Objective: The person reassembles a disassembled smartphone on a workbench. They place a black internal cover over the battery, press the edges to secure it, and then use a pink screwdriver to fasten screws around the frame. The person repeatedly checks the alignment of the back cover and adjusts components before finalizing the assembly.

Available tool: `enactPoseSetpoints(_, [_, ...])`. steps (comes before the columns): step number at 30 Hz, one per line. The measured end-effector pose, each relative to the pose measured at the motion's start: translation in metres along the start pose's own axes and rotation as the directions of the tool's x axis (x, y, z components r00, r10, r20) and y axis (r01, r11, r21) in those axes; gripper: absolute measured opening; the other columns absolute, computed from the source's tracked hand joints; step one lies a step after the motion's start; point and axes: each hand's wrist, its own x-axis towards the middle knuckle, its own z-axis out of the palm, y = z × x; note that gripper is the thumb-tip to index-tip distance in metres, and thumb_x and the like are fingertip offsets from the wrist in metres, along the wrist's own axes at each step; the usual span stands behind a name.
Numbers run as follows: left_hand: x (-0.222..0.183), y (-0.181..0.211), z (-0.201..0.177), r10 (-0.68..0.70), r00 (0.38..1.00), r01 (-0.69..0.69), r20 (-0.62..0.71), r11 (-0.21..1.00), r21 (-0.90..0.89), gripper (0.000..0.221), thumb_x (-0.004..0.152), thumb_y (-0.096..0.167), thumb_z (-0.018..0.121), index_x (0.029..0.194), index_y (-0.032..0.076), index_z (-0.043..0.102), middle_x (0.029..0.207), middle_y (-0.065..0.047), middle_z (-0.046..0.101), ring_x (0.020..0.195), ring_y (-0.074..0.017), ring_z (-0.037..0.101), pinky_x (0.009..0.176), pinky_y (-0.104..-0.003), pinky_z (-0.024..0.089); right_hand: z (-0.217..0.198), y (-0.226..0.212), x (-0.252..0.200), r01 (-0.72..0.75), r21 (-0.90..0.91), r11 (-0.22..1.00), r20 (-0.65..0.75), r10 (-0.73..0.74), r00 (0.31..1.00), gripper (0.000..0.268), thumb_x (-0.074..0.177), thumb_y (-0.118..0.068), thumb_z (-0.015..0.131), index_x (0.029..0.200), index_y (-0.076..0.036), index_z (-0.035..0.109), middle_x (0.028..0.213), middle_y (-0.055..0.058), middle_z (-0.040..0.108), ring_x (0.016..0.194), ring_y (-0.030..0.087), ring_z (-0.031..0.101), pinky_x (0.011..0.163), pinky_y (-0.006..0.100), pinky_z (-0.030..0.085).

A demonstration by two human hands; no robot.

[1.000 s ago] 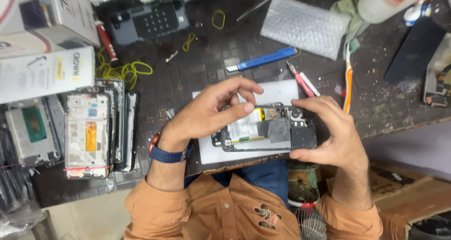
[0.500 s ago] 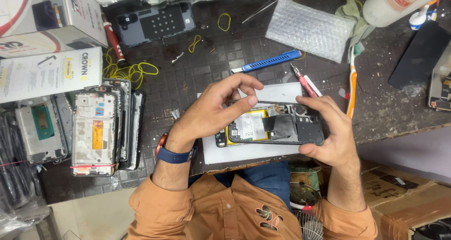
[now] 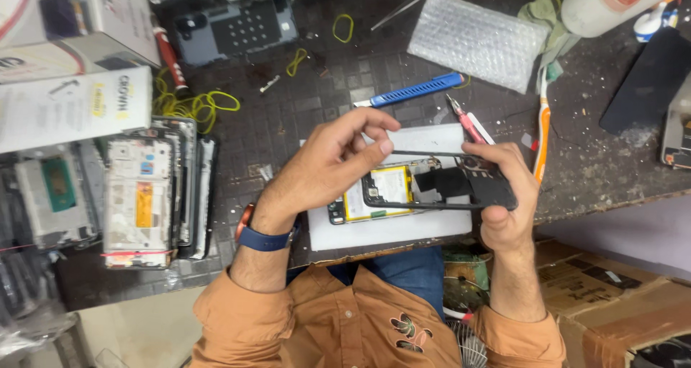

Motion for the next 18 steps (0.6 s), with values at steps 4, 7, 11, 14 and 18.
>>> enactPoseSetpoints(4, [0.001, -0.005, 0.001, 0.022, 0.999, -0.022, -0.031, 0.999, -0.024, 0.028, 0.104, 0.023, 0.064, 0.127, 0.005, 0.064, 0.098, 0.001, 0.071, 0.079, -0.0019, 0.06, 0.068, -0.021, 0.052, 0.0, -0.002, 0.0, 0.008, -0.058, 0.998, 0.029, -0.007, 1.0, 0.106, 0.092, -0.091, 0.033, 0.123, 0.004, 0.066, 0.106, 0.013, 0.063, 0.104, 0.024, 0.057, 0.094, 0.035, 0.046])
enactPoseSetpoints(7, [0.001, -0.006, 0.0, -0.041, 0.997, 0.04, -0.058, 0.999, -0.019, 0.027, 0.104, 0.02, 0.063, 0.126, 0.005, 0.066, 0.092, 0.002, 0.067, 0.074, -0.0017, 0.054, 0.063, -0.021, 0.048, -0.002, -0.006, 0.0, 0.016, -0.105, 0.994, 0.073, -0.009, 0.997, 0.102, 0.094, -0.09, 0.033, 0.128, 0.001, 0.065, 0.113, 0.015, 0.065, 0.11, 0.026, 0.057, 0.1, 0.037, 0.045])
enactPoseSetpoints(11, [0.002, -0.005, 0.001, -0.051, 0.994, 0.054, -0.099, 0.998, 0.023, 0.025, 0.103, 0.02, 0.063, 0.124, 0.005, 0.065, 0.089, 0.003, 0.067, 0.072, -0.0015, 0.055, 0.061, -0.021, 0.048, -0.003, -0.009, -0.004, 0.072, -0.207, 0.976, 0.138, -0.044, 0.99, 0.098, 0.096, -0.087, 0.035, 0.134, -0.002, 0.063, 0.121, 0.015, 0.064, 0.12, 0.03, 0.052, 0.11, 0.042, 0.041])
enactPoseSetpoints(14, [0.002, -0.002, 0.001, -0.047, 0.992, 0.061, -0.115, 0.991, 0.12, 0.025, 0.103, 0.022, 0.062, 0.122, 0.006, 0.066, 0.087, 0.002, 0.068, 0.07, -0.003, 0.057, 0.059, -0.022, 0.048, -0.004, -0.009, -0.007, 0.103, -0.257, 0.961, 0.174, -0.058, 0.983, 0.096, 0.094, -0.086, 0.039, 0.136, -0.003, 0.062, 0.122, 0.014, 0.063, 0.121, 0.03, 0.047, 0.112, 0.043, 0.037])
enactPoseSetpoints(18, [-0.001, 0.003, 0.002, -0.012, 0.995, 0.034, -0.1, 0.974, 0.223, 0.027, 0.102, 0.026, 0.064, 0.121, 0.007, 0.066, 0.089, -0.001, 0.07, 0.072, -0.0078, 0.063, 0.06, -0.025, 0.052, -0.006, -0.007, -0.011, 0.131, -0.289, 0.948, 0.226, -0.065, 0.972, 0.094, 0.091, -0.084, 0.047, 0.138, -0.004, 0.061, 0.122, 0.013, 0.063, 0.119, 0.03, 0.045, 0.112, 0.044, 0.034])
